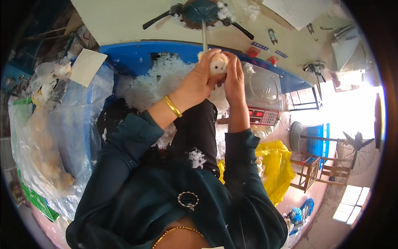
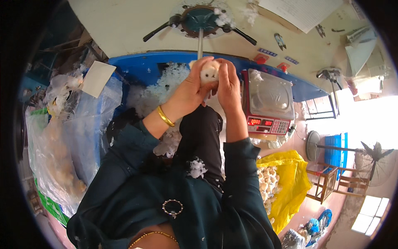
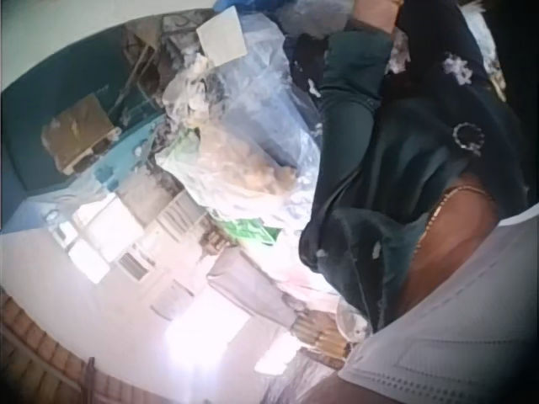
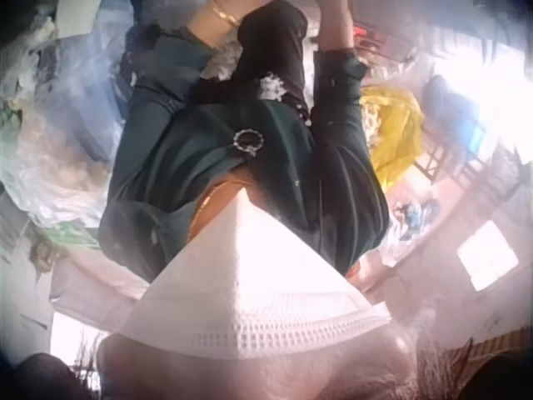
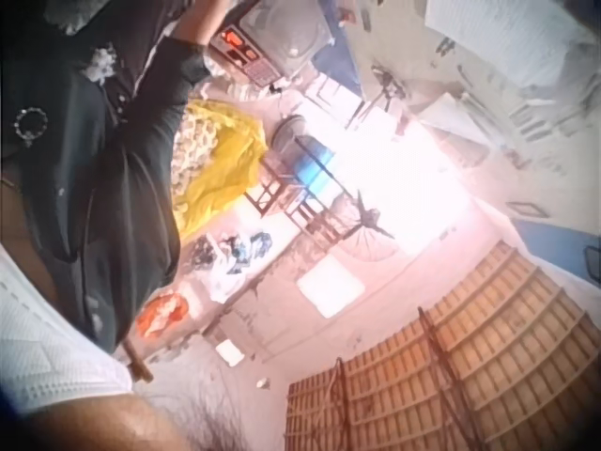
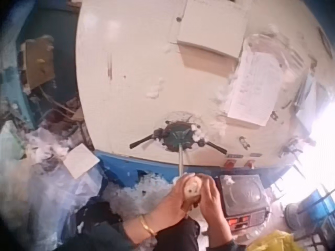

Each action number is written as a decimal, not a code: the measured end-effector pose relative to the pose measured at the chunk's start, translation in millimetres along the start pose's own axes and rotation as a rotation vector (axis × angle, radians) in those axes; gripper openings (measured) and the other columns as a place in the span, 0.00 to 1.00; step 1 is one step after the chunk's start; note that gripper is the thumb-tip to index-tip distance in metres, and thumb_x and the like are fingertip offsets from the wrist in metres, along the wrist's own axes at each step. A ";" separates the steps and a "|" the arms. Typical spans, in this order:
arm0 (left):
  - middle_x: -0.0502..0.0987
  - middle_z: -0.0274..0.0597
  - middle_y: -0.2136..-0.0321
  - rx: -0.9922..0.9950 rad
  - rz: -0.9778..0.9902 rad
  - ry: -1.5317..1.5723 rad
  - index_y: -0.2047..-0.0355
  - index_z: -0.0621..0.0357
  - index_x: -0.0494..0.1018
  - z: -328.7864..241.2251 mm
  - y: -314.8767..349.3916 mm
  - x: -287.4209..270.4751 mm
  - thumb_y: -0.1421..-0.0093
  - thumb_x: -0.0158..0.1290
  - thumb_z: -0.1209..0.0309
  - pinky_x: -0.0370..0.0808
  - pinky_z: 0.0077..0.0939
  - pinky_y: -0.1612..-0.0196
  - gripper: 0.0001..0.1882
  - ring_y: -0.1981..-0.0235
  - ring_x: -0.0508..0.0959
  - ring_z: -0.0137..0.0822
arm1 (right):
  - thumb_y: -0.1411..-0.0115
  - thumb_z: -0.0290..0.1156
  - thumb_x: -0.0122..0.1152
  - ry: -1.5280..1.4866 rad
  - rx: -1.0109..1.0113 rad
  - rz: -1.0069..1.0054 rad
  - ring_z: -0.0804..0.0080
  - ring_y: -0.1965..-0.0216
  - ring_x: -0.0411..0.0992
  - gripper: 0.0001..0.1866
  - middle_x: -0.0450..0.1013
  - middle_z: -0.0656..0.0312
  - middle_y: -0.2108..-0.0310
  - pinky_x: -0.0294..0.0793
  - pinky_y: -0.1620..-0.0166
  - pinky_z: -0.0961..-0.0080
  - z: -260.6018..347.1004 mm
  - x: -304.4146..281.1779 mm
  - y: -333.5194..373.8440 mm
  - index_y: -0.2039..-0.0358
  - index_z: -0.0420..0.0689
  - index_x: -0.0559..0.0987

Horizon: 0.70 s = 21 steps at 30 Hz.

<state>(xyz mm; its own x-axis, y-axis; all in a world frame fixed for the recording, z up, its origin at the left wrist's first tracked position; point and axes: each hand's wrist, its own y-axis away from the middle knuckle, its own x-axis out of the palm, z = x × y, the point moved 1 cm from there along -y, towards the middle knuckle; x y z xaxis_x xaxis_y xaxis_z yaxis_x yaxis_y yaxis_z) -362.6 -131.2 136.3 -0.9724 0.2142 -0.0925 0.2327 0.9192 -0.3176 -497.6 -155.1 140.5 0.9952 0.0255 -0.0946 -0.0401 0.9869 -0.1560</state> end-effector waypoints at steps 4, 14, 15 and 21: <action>0.69 0.48 0.50 -0.046 0.132 0.062 0.36 0.48 0.49 -8.1 18.5 -14.8 0.37 0.48 0.78 0.74 0.25 0.74 0.32 0.75 0.77 0.33 | 0.39 0.41 0.59 0.486 -0.341 0.108 0.59 0.61 0.75 0.29 0.71 0.51 0.55 0.76 0.64 0.68 20.9 3.2 27.5 0.41 0.43 0.64; 0.65 0.45 0.41 0.126 0.006 -0.083 0.31 0.44 0.46 24.2 14.2 -40.4 0.43 0.53 0.82 0.75 0.25 0.61 0.43 0.61 0.74 0.33 | 0.45 0.36 0.66 0.697 -0.471 0.060 0.46 0.48 0.65 0.32 0.68 0.47 0.49 0.70 0.50 0.58 11.7 39.7 10.6 0.43 0.40 0.65; 0.66 0.45 0.43 0.130 -0.016 -0.118 0.31 0.44 0.46 24.9 25.3 -43.3 0.43 0.54 0.81 0.75 0.26 0.60 0.44 0.61 0.74 0.34 | 0.46 0.34 0.66 0.710 -0.521 0.071 0.46 0.47 0.64 0.32 0.68 0.47 0.48 0.67 0.47 0.58 10.2 39.4 13.8 0.43 0.39 0.65; 0.70 0.46 0.55 -0.091 -0.169 -0.358 0.32 0.50 0.49 34.0 115.2 -81.7 0.44 0.61 0.70 0.75 0.32 0.56 0.44 0.60 0.74 0.40 | 0.47 0.31 0.70 0.902 -0.532 -0.066 0.56 0.49 0.69 0.33 0.68 0.51 0.47 0.71 0.49 0.65 -22.3 15.6 24.2 0.42 0.43 0.68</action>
<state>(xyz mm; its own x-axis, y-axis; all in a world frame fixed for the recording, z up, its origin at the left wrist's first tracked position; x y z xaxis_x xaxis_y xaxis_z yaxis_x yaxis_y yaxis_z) -255.8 -54.0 75.1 -0.9256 -0.0563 -0.3743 0.0522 0.9604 -0.2736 -485.1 -134.3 113.3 0.5702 -0.3697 -0.7336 -0.2397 0.7793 -0.5790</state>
